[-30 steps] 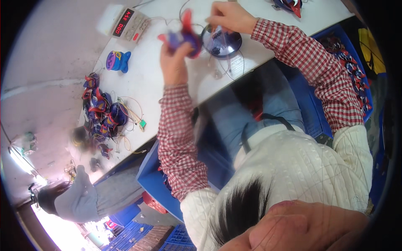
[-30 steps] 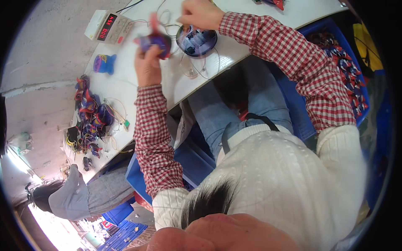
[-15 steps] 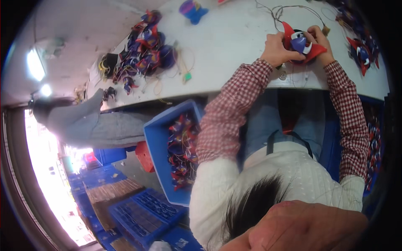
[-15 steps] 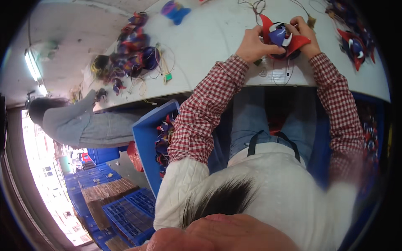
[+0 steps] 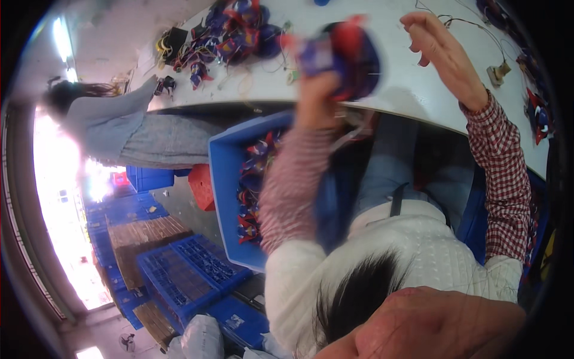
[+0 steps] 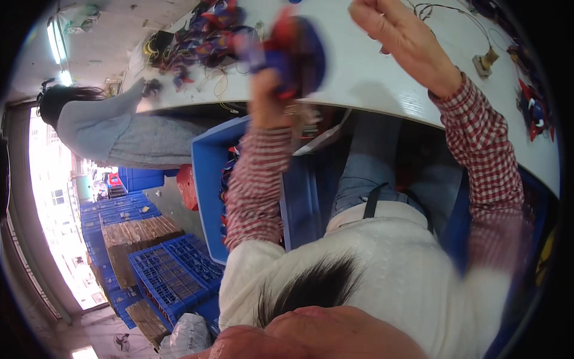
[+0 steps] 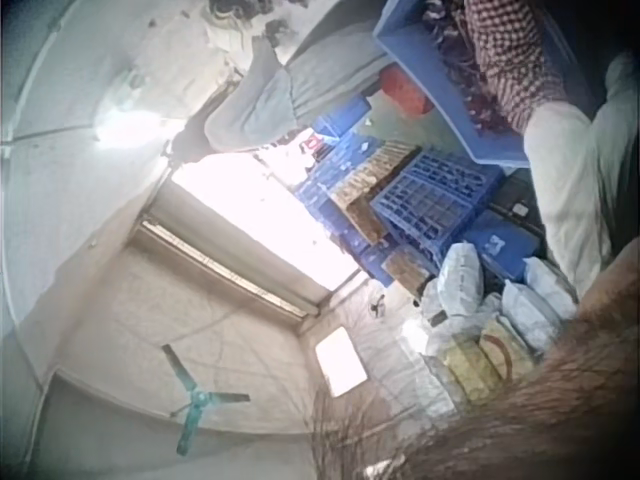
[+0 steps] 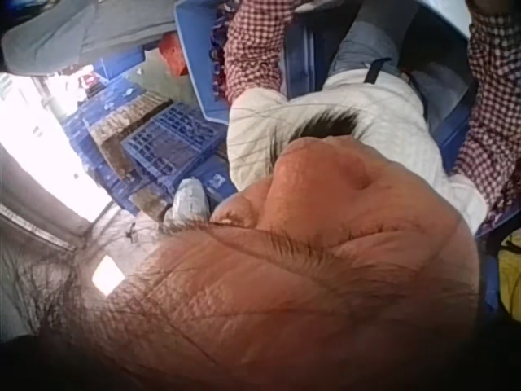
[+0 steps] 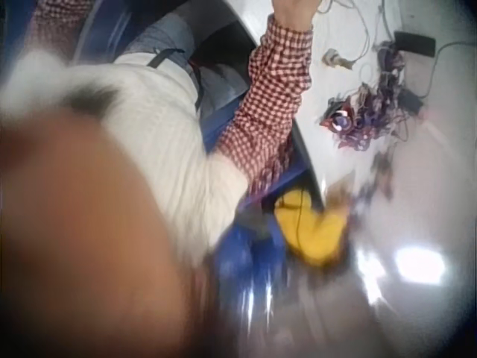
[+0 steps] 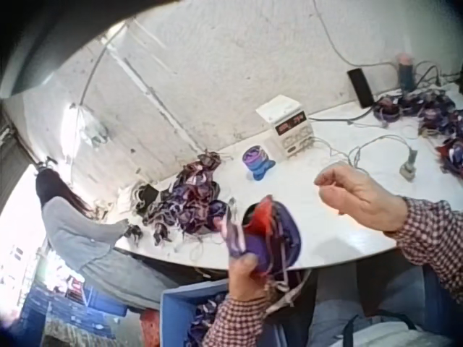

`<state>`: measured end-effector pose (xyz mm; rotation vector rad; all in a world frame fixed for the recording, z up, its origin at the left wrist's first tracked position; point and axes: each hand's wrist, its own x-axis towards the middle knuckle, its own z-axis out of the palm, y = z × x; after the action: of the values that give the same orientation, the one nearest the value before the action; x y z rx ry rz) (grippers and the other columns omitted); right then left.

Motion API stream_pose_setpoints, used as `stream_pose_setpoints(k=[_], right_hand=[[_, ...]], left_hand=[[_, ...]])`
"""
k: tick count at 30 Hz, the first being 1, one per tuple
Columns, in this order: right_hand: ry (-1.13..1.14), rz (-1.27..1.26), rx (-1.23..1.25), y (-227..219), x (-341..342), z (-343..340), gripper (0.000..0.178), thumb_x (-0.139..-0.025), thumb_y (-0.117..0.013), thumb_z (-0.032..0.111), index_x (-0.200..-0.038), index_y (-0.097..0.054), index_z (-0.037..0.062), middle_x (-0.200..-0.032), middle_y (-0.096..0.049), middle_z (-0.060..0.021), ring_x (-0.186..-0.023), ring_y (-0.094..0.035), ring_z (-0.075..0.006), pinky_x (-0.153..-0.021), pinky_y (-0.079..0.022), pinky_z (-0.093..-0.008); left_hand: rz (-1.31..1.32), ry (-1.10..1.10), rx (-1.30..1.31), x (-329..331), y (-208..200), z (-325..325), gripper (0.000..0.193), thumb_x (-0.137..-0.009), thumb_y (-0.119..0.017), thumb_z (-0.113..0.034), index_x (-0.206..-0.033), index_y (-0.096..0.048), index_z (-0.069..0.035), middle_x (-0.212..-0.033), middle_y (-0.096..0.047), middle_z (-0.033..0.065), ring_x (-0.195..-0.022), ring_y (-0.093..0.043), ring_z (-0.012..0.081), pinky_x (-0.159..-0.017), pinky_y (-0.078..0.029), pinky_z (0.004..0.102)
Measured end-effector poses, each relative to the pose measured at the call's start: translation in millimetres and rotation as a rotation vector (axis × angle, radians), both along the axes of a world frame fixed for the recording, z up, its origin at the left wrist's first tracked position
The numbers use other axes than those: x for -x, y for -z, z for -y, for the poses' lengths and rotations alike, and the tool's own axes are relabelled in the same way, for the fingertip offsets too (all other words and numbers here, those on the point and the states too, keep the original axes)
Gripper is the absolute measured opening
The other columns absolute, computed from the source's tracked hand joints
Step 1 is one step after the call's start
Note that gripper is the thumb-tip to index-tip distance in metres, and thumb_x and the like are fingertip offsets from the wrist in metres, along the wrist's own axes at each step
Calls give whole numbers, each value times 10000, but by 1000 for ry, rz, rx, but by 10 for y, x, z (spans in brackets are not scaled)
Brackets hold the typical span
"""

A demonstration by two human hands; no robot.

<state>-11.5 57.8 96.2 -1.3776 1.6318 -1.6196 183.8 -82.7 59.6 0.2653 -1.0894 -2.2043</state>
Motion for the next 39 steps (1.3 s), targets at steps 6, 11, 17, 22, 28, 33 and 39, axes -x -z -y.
stream_pose_setpoints(k=[6,11,17,22,28,33,39], right_hand=[[29,-487,-289,690,45,11,278,-883,-580,210,-1107,-526,53,-1111,-480,-75,-940,-482,-193,-806,-412,-259],[185,-920,-315,1224,2,201,300,-836,-611,232,-1075,-537,66,-1096,-474,-96,-1018,-447,-255,-888,-367,-349],[234,-989,-302,1229,-190,281,276,-824,-599,178,-1071,-530,74,-1100,-468,-88,-1034,-437,-259,-906,-341,-367],[233,-1020,-293,1209,-196,316,279,-821,-595,167,-1075,-527,75,-1098,-466,-86,-1042,-436,-261,-904,-342,-369],[228,-1064,-290,1218,-198,351,279,-819,-594,170,-1072,-524,76,-1095,-463,-86,-1045,-436,-261,-906,-342,-373],[215,-1085,-274,1204,-168,332,261,-817,-594,163,-1053,-523,76,-1080,-459,-86,-1038,-437,-263,-911,-341,-376],[184,-949,-200,1205,-227,345,242,-747,-605,125,-970,-524,80,-1028,-481,-99,-991,-452,-280,-888,-348,-412]], left_hand=[[329,-760,224,-1633,-240,1509,476,-733,-610,-28,-1197,-506,-53,-1043,-613,111,-858,-619,224,-751,-526,301],[478,-862,330,-2232,38,2396,474,-741,-703,-101,-1177,-530,-26,-1048,-611,111,-880,-606,212,-750,-515,282],[673,-924,340,-2069,447,3045,424,-755,-714,-122,-1132,-557,-10,-1020,-622,100,-885,-603,209,-777,-507,292],[686,-801,299,-1942,579,3457,528,-737,-741,-176,-1181,-520,5,-1065,-605,126,-904,-595,214,-799,-502,297],[805,-834,359,-1720,729,3819,622,-713,-777,-284,-1178,-510,30,-1069,-603,143,-917,-597,224,-815,-496,299],[1049,-879,627,-1907,1015,4237,750,-676,-812,-358,-1194,-471,63,-1062,-599,172,-898,-606,225,-777,-507,279],[711,-543,515,-1607,1020,3960,412,-817,-683,-278,-1106,-584,0,-1020,-620,116,-857,-611,195,-745,-501,246]])
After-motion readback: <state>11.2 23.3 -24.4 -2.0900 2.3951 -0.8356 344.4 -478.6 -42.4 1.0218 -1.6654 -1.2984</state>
